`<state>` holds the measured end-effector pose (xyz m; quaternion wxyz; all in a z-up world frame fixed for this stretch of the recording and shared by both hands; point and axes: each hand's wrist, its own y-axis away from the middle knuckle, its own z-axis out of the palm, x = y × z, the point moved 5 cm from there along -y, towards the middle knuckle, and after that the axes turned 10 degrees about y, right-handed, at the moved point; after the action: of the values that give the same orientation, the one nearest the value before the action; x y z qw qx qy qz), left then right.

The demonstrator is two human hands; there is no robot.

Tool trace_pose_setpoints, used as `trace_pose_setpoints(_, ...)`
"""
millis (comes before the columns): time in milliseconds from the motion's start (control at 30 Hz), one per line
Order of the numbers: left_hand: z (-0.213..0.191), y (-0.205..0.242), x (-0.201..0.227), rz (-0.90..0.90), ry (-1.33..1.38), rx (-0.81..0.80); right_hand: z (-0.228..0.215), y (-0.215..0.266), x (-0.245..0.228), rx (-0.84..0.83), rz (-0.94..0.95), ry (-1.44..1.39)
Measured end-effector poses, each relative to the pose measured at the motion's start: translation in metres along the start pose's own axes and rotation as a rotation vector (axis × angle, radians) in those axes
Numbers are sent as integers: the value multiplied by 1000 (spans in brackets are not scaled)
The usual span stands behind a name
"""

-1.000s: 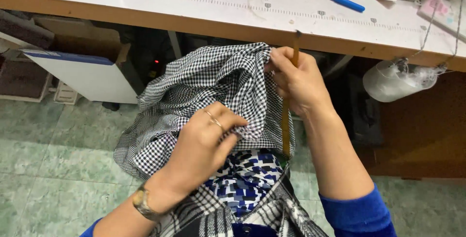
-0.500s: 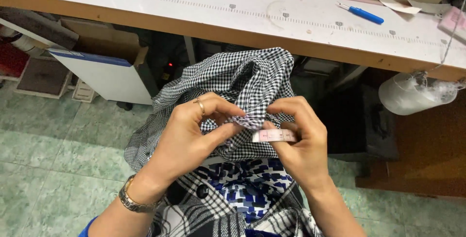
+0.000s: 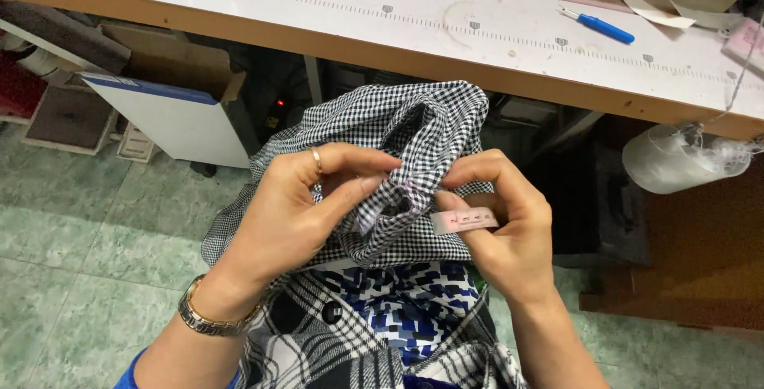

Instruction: Measuring the dimensions of a checkered garment using a flexible tape measure at a sewing workstation for quality control.

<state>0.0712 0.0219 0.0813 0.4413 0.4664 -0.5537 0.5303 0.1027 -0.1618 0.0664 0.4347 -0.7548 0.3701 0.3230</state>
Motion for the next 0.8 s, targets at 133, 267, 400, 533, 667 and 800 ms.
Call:
trace_pose_setpoints(133,-3,2,7,86,-64,27,7,-2,-8,27,-55,42)
trace_pose_setpoints(267,-4,5,11,159,-128,41,13,-3,-15,87,-166,204)
trace_pose_setpoints(400,-1,5,21,264,-194,25,19,-10,-24,150,-296,292)
trace_pose_setpoints(533,-1,5,21,354,-279,32,22,-15,-24,124,-270,274)
trace_pose_setpoints(667,-1,1,12,309,-368,65,22,-17,-20,18,-182,282)
trace_pose_setpoints(800,-3,-4,8,333,-343,90,20,-14,-4,-229,205,49)
